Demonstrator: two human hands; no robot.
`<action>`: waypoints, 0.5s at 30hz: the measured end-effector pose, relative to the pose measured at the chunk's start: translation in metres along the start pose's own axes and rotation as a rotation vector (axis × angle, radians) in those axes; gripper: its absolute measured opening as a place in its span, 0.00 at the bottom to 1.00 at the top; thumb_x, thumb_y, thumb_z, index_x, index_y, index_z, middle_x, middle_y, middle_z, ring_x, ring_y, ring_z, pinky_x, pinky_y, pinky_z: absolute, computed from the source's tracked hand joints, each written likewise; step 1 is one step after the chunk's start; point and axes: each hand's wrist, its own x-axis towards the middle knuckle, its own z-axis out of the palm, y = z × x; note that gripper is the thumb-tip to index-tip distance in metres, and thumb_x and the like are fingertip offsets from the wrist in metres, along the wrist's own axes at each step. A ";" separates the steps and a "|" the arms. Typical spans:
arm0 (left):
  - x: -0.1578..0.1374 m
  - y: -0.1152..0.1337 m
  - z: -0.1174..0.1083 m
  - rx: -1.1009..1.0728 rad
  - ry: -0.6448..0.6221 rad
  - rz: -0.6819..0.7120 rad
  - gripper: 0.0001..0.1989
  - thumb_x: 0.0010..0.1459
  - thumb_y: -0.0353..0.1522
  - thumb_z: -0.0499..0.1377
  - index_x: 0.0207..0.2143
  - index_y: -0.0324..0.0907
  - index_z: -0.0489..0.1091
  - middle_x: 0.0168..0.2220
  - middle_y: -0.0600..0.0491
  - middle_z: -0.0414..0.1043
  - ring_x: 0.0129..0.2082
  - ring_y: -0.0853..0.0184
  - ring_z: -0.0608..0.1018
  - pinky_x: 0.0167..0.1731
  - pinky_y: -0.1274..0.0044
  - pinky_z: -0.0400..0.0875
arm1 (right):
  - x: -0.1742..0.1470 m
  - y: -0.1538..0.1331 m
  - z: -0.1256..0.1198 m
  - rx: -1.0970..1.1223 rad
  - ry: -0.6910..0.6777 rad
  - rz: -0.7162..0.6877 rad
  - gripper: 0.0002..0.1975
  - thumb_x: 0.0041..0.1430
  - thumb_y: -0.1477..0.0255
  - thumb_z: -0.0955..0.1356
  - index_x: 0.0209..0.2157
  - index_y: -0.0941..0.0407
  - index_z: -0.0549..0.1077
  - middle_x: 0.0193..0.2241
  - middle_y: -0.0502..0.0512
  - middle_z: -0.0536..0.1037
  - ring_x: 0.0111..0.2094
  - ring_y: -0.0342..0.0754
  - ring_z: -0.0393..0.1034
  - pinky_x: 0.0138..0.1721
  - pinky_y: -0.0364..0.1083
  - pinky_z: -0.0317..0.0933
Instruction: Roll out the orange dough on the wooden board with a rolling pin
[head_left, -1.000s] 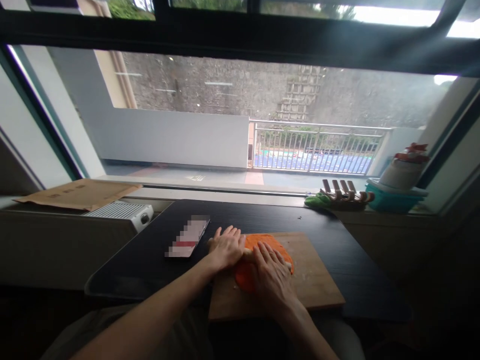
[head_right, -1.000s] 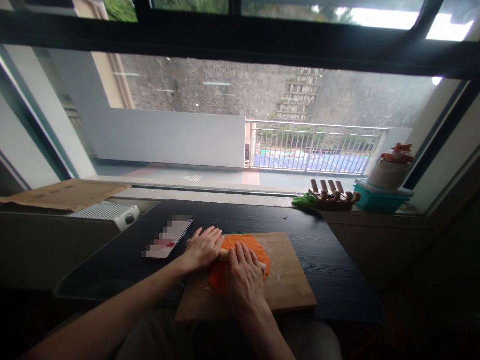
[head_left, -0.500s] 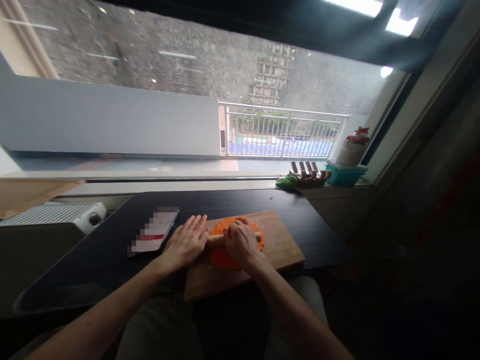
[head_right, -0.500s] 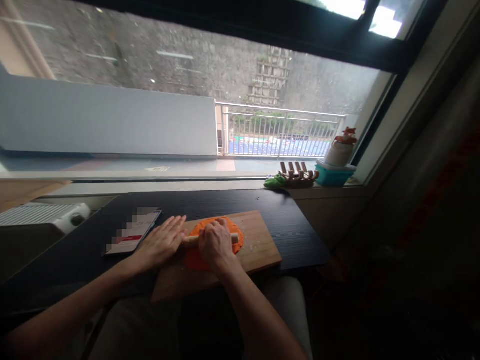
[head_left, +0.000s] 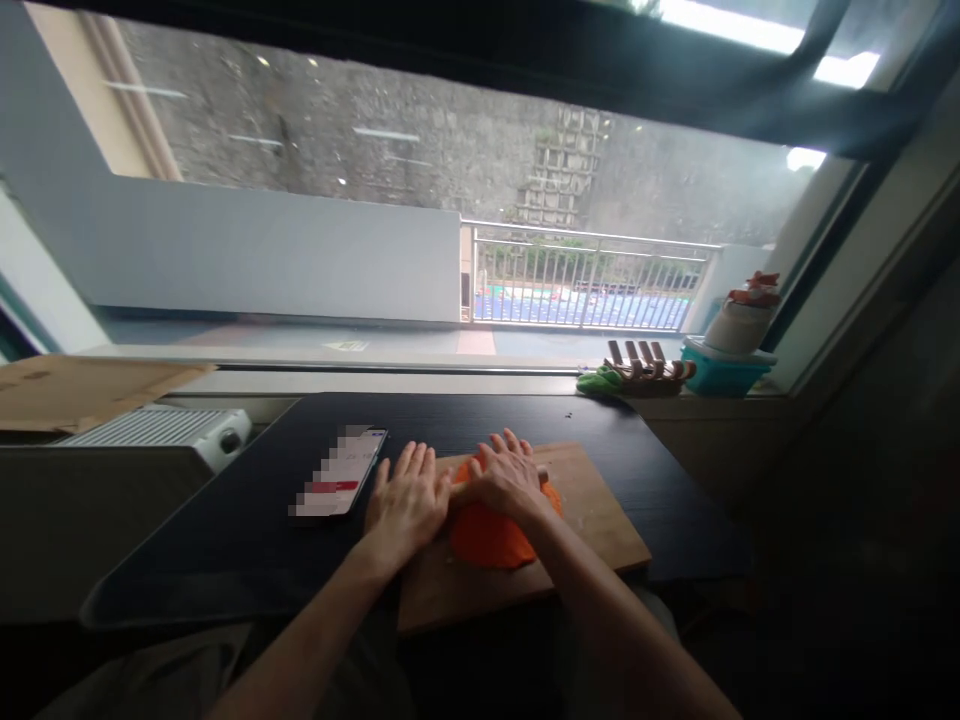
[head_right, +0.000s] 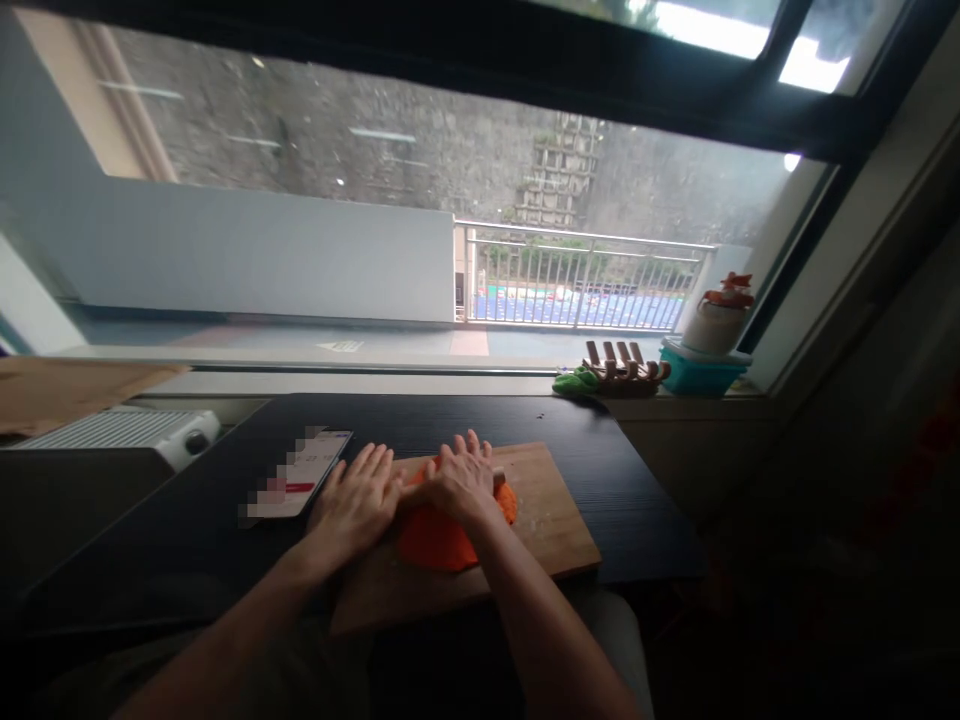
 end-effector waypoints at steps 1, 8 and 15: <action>-0.009 0.001 0.000 0.001 0.035 0.016 0.27 0.63 0.38 0.41 0.56 0.33 0.64 0.59 0.41 0.62 0.62 0.56 0.61 0.59 0.59 0.53 | -0.009 0.002 0.000 -0.008 0.006 -0.024 0.20 0.63 0.63 0.56 0.49 0.54 0.71 0.58 0.56 0.65 0.64 0.54 0.46 0.61 0.56 0.38; -0.088 0.005 0.010 0.042 0.399 0.178 0.24 0.62 0.34 0.45 0.56 0.32 0.64 0.57 0.41 0.66 0.57 0.56 0.67 0.53 0.64 0.62 | -0.085 0.019 0.000 -0.004 0.108 -0.146 0.26 0.65 0.61 0.56 0.60 0.58 0.62 0.62 0.54 0.57 0.65 0.51 0.42 0.63 0.53 0.37; -0.126 0.002 0.007 0.090 0.540 0.354 0.21 0.59 0.31 0.49 0.55 0.36 0.64 0.54 0.46 0.70 0.51 0.61 0.72 0.49 0.69 0.63 | -0.111 0.024 -0.002 0.004 0.129 -0.184 0.24 0.66 0.63 0.56 0.59 0.56 0.64 0.61 0.55 0.59 0.64 0.49 0.47 0.63 0.52 0.40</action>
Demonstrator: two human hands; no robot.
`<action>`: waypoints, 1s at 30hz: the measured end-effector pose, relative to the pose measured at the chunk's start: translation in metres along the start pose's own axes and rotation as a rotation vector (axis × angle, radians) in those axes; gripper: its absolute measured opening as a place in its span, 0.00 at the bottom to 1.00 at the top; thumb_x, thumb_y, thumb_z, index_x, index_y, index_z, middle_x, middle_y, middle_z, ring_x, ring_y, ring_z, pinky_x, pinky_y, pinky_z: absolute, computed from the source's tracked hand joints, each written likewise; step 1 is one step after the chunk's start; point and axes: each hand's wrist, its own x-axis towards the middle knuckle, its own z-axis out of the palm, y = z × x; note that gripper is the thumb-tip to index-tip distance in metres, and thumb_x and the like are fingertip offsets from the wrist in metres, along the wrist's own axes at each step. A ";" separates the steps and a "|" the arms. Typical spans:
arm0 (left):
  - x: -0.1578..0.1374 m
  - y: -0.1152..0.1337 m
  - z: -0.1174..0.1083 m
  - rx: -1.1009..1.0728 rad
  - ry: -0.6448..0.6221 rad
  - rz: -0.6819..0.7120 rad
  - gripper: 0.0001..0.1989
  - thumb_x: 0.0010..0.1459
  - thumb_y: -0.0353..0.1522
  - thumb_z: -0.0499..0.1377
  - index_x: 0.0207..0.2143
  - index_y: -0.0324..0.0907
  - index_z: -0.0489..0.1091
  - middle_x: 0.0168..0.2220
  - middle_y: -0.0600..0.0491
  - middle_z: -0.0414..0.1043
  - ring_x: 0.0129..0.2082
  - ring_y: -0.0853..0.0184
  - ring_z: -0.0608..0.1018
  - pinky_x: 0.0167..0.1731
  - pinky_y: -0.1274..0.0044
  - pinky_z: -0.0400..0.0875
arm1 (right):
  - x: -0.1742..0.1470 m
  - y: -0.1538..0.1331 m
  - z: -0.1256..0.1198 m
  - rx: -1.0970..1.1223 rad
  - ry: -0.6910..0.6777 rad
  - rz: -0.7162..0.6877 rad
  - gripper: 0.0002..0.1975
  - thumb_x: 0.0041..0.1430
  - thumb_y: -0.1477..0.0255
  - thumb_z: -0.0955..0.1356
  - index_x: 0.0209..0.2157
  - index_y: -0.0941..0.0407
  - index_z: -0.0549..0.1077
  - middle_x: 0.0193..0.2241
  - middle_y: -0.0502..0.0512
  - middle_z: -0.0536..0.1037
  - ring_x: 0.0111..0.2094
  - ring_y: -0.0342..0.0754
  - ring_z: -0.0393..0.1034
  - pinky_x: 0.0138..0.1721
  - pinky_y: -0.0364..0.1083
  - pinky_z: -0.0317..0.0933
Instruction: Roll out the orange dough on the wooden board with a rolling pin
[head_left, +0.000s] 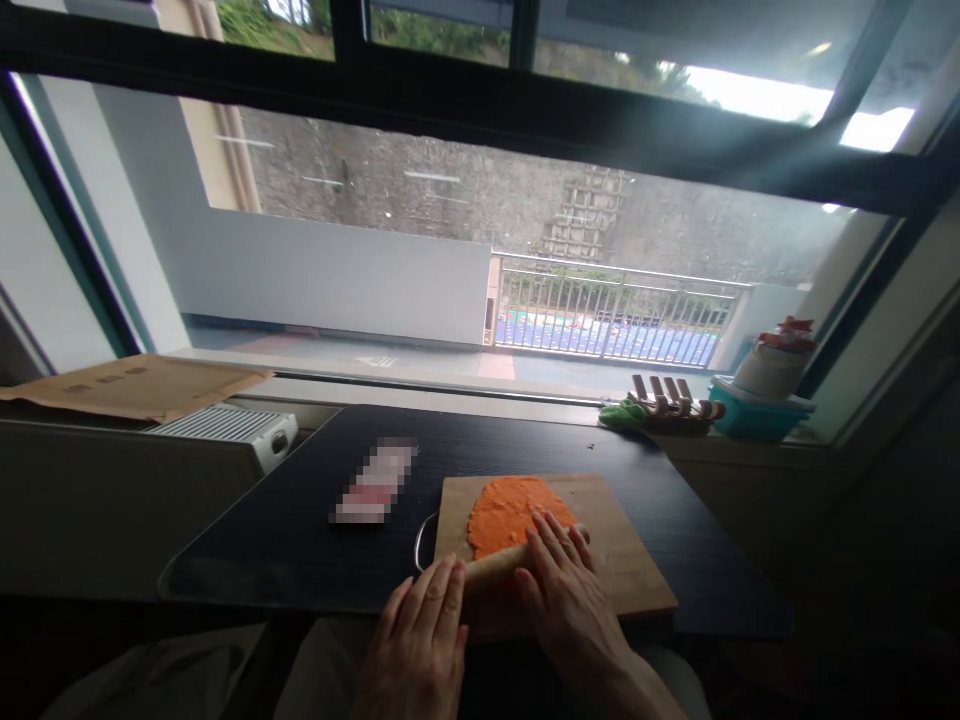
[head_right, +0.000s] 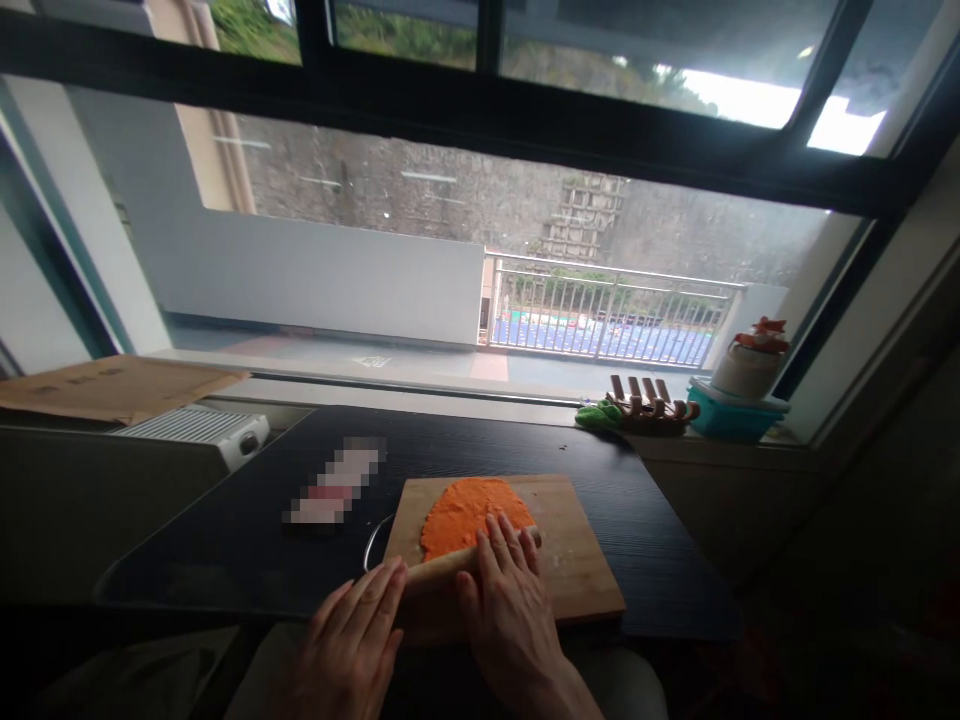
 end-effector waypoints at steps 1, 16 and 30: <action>0.001 -0.002 0.000 -0.007 0.002 -0.008 0.21 0.59 0.30 0.48 0.54 0.37 0.64 0.52 0.47 0.72 0.49 0.62 0.73 0.48 0.69 0.63 | 0.008 -0.003 0.000 -0.001 -0.016 0.011 0.23 0.66 0.63 0.56 0.57 0.56 0.66 0.61 0.56 0.61 0.64 0.50 0.47 0.63 0.54 0.40; 0.016 -0.022 0.003 -0.115 -0.130 -0.268 0.16 0.65 0.33 0.44 0.42 0.43 0.71 0.29 0.53 0.70 0.31 0.65 0.72 0.37 0.69 0.66 | 0.151 -0.065 0.049 0.038 -0.227 -0.049 0.21 0.64 0.58 0.58 0.47 0.56 0.71 0.53 0.60 0.69 0.63 0.56 0.47 0.58 0.57 0.43; 0.003 0.017 -0.012 -0.196 -0.010 -0.152 0.15 0.61 0.32 0.49 0.49 0.42 0.66 0.33 0.51 0.72 0.34 0.65 0.74 0.42 0.68 0.68 | 0.051 -0.006 0.008 -0.103 -0.129 -0.099 0.22 0.64 0.70 0.56 0.55 0.63 0.67 0.59 0.65 0.63 0.63 0.55 0.48 0.62 0.56 0.43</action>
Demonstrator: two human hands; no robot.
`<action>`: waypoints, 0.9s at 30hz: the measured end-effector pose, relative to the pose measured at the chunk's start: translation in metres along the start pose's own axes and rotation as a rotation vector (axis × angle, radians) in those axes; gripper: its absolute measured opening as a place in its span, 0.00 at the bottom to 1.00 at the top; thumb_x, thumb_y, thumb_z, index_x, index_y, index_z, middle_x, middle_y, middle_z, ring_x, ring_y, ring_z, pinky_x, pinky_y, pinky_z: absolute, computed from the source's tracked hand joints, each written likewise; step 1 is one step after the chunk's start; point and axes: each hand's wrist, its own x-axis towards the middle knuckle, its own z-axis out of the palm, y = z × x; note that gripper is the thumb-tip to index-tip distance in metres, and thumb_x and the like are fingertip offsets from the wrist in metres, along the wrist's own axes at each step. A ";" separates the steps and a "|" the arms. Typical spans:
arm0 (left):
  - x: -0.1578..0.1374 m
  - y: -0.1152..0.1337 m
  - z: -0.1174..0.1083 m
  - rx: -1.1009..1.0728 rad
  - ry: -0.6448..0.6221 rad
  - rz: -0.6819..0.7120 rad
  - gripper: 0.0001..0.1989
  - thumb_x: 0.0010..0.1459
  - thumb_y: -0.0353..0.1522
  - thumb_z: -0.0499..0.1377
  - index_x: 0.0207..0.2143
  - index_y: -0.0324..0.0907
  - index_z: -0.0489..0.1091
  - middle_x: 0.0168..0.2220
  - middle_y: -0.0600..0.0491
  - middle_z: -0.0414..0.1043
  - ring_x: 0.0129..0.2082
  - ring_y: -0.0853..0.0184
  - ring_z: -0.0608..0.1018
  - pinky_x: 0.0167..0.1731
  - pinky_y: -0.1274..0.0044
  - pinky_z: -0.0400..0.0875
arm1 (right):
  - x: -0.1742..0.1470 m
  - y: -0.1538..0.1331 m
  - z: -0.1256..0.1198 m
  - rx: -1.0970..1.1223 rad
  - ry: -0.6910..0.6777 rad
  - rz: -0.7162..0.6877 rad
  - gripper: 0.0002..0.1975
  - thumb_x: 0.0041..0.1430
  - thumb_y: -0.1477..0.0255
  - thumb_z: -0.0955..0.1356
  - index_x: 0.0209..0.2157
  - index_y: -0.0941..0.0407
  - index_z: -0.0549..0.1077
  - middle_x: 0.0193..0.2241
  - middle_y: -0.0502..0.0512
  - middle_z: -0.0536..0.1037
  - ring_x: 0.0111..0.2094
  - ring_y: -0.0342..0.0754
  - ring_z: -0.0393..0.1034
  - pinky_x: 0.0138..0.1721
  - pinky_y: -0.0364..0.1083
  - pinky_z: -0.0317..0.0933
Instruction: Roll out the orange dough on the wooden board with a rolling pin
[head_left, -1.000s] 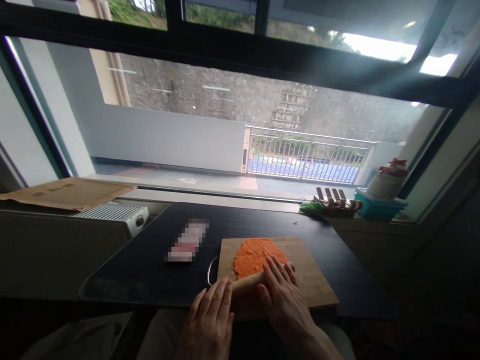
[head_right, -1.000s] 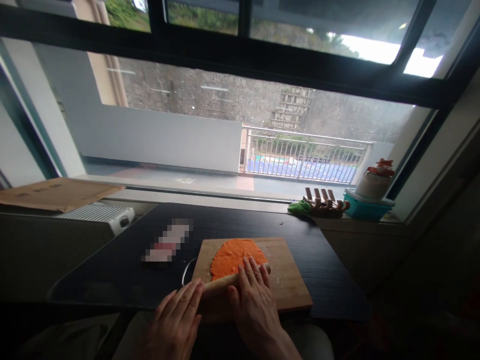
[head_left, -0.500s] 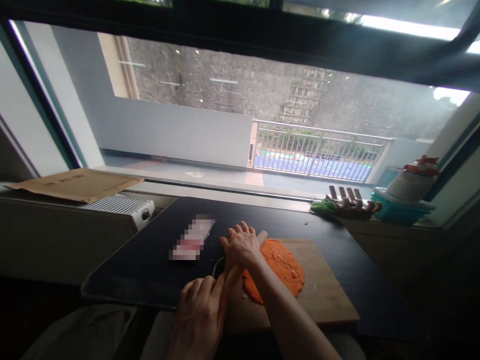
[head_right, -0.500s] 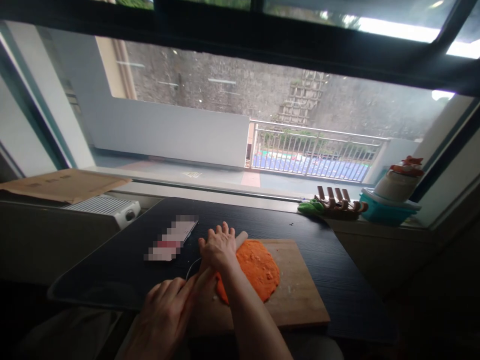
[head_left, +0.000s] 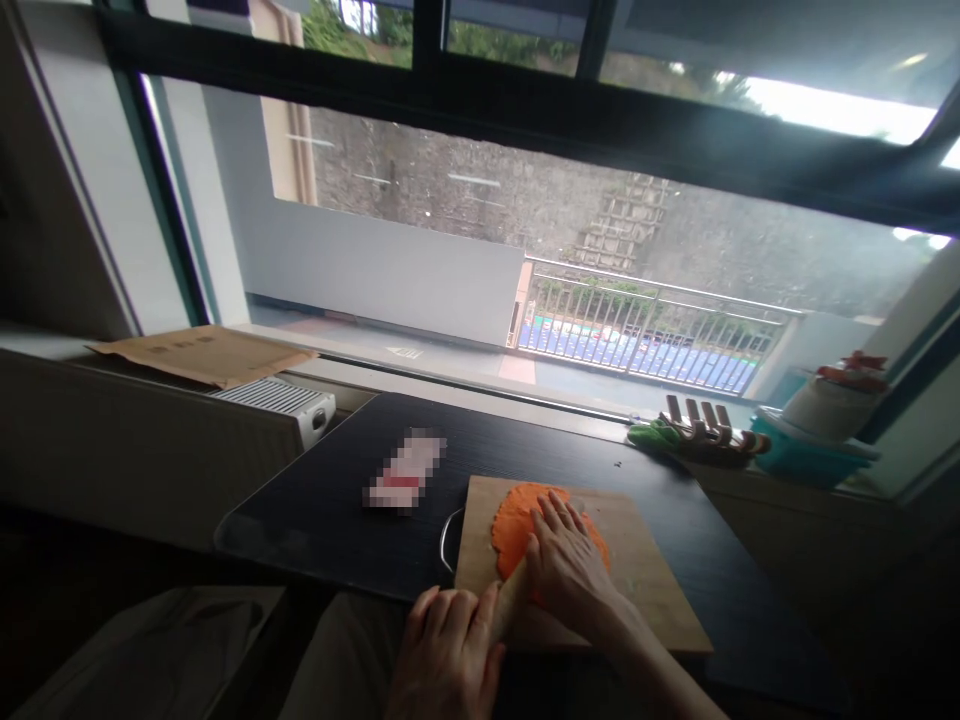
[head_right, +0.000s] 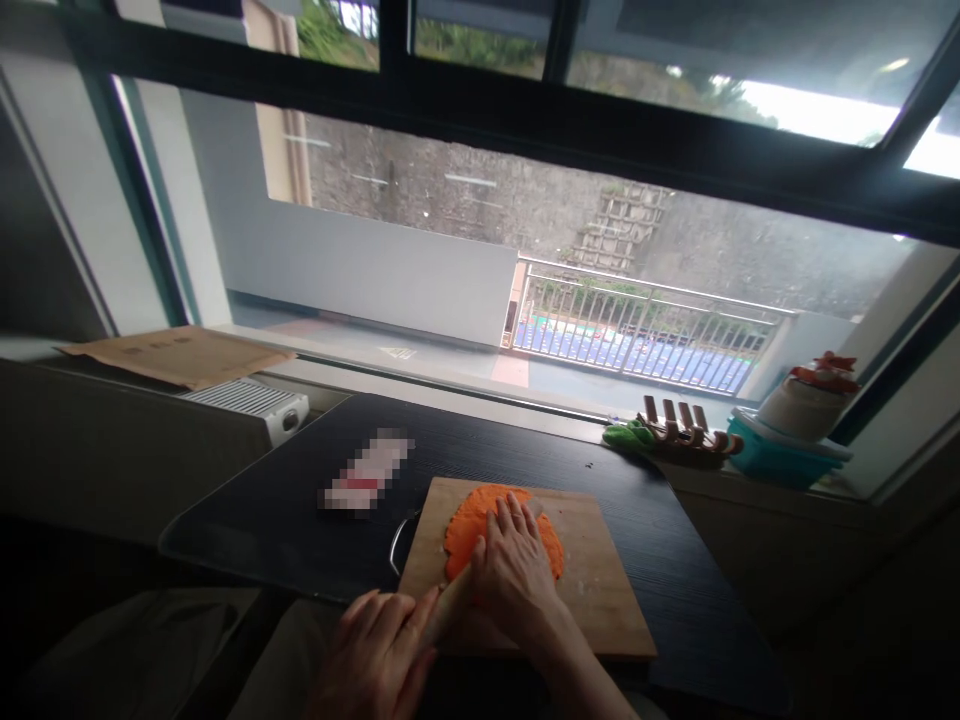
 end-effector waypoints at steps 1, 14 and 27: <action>-0.002 -0.003 0.001 0.004 0.002 -0.009 0.15 0.61 0.32 0.49 0.49 0.42 0.67 0.33 0.52 0.72 0.33 0.65 0.74 0.42 0.68 0.68 | 0.005 -0.007 0.002 0.004 -0.010 -0.014 0.22 0.63 0.71 0.56 0.55 0.63 0.68 0.58 0.65 0.64 0.63 0.56 0.48 0.62 0.56 0.43; -0.024 -0.033 -0.018 0.044 -0.021 -0.136 0.14 0.63 0.36 0.49 0.47 0.45 0.68 0.30 0.53 0.72 0.32 0.65 0.75 0.42 0.68 0.68 | 0.085 -0.077 0.017 0.167 -0.142 -0.073 0.28 0.62 0.59 0.59 0.59 0.58 0.61 0.58 0.62 0.64 0.63 0.56 0.47 0.59 0.56 0.45; -0.037 0.009 0.029 -0.096 0.228 -0.081 0.19 0.59 0.31 0.48 0.51 0.46 0.67 0.30 0.53 0.68 0.32 0.66 0.73 0.47 0.63 0.66 | -0.027 0.007 0.014 -0.076 0.032 -0.047 0.27 0.63 0.64 0.57 0.61 0.60 0.60 0.62 0.60 0.56 0.64 0.55 0.44 0.61 0.56 0.47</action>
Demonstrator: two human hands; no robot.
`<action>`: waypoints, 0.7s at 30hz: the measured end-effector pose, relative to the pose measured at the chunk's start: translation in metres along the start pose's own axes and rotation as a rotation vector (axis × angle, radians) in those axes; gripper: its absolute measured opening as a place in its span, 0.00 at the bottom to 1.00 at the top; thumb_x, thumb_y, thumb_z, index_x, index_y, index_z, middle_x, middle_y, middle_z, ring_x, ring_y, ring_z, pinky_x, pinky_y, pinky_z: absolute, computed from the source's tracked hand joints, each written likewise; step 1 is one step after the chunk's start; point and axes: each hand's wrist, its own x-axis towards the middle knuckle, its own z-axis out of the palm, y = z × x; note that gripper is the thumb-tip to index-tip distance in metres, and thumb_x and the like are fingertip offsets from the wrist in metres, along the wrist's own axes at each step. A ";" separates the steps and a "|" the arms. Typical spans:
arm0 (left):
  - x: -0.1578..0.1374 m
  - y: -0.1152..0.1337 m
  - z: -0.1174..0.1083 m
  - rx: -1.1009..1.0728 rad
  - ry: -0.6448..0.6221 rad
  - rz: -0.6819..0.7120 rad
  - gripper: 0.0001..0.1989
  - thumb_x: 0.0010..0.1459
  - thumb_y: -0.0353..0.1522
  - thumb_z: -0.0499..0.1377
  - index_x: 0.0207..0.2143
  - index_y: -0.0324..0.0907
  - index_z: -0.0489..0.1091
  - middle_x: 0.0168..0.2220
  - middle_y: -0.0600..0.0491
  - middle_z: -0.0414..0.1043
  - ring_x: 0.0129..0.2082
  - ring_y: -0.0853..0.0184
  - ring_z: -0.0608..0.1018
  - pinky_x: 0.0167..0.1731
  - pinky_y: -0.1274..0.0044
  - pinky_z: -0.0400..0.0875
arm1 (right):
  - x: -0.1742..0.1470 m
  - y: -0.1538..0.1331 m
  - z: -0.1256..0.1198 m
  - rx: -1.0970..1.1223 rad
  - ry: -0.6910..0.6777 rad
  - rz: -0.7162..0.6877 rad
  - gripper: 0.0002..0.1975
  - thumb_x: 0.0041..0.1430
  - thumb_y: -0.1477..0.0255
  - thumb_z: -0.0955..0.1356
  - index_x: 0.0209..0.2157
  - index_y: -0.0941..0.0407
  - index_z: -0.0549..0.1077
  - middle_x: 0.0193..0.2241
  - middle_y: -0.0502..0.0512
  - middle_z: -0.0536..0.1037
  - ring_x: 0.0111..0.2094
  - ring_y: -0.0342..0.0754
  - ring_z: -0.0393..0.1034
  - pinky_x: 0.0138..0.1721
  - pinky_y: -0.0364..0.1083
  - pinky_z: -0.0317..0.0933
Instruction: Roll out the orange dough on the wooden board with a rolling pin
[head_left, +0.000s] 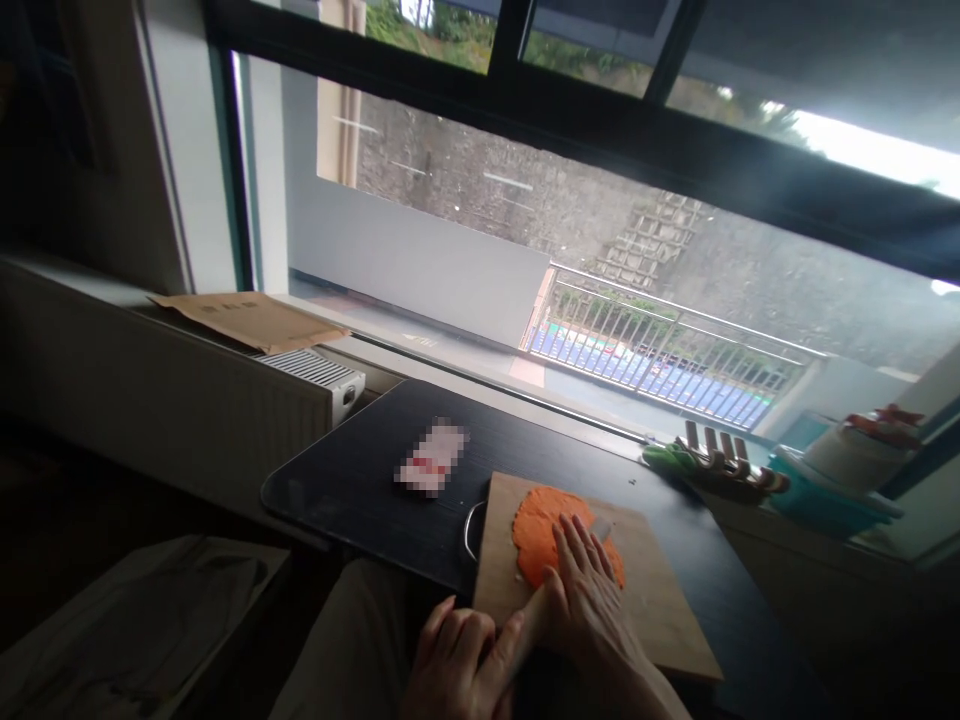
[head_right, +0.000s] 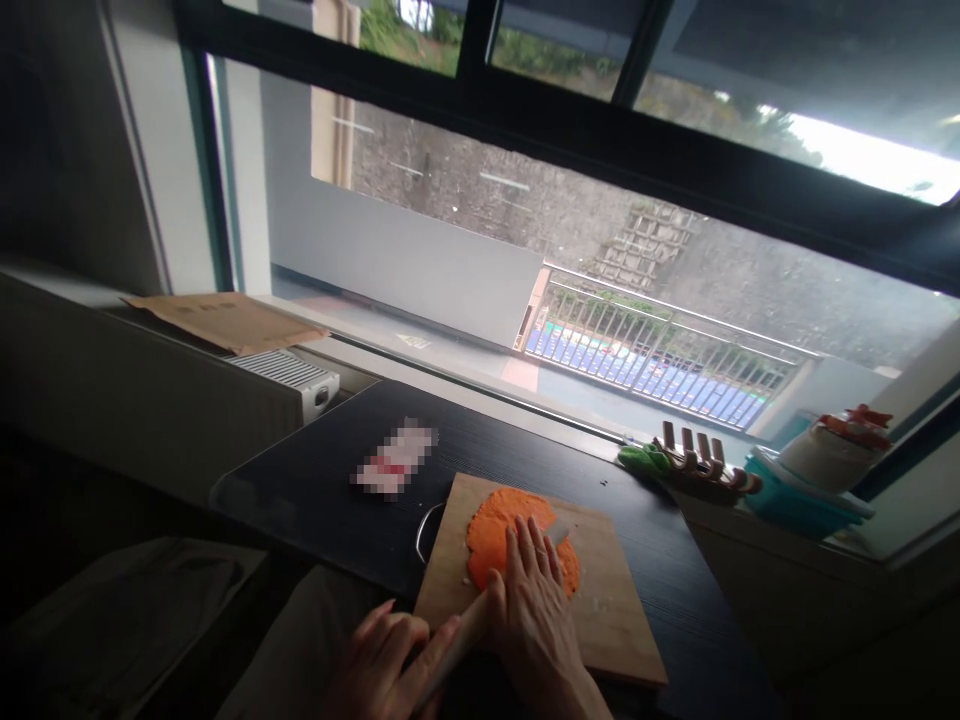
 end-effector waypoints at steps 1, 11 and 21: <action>0.001 -0.002 -0.001 -0.005 0.011 -0.001 0.19 0.59 0.32 0.48 0.51 0.46 0.68 0.30 0.52 0.68 0.32 0.65 0.73 0.47 0.63 0.66 | 0.004 -0.003 0.001 0.000 -0.006 -0.003 0.27 0.63 0.65 0.58 0.61 0.60 0.60 0.62 0.60 0.56 0.64 0.55 0.44 0.61 0.56 0.47; 0.030 -0.032 -0.036 0.051 -0.121 -0.147 0.12 0.62 0.34 0.51 0.46 0.42 0.69 0.30 0.55 0.70 0.32 0.66 0.74 0.44 0.64 0.67 | 0.099 -0.071 -0.006 0.159 -0.147 0.083 0.28 0.61 0.59 0.59 0.59 0.57 0.61 0.61 0.58 0.61 0.63 0.55 0.48 0.60 0.54 0.45; 0.007 -0.030 -0.031 -0.013 -0.136 -0.062 0.17 0.61 0.30 0.49 0.52 0.43 0.65 0.31 0.54 0.70 0.33 0.67 0.74 0.49 0.65 0.63 | 0.059 -0.050 -0.001 0.110 -0.007 0.059 0.23 0.64 0.63 0.57 0.58 0.54 0.64 0.59 0.54 0.64 0.63 0.52 0.49 0.61 0.53 0.45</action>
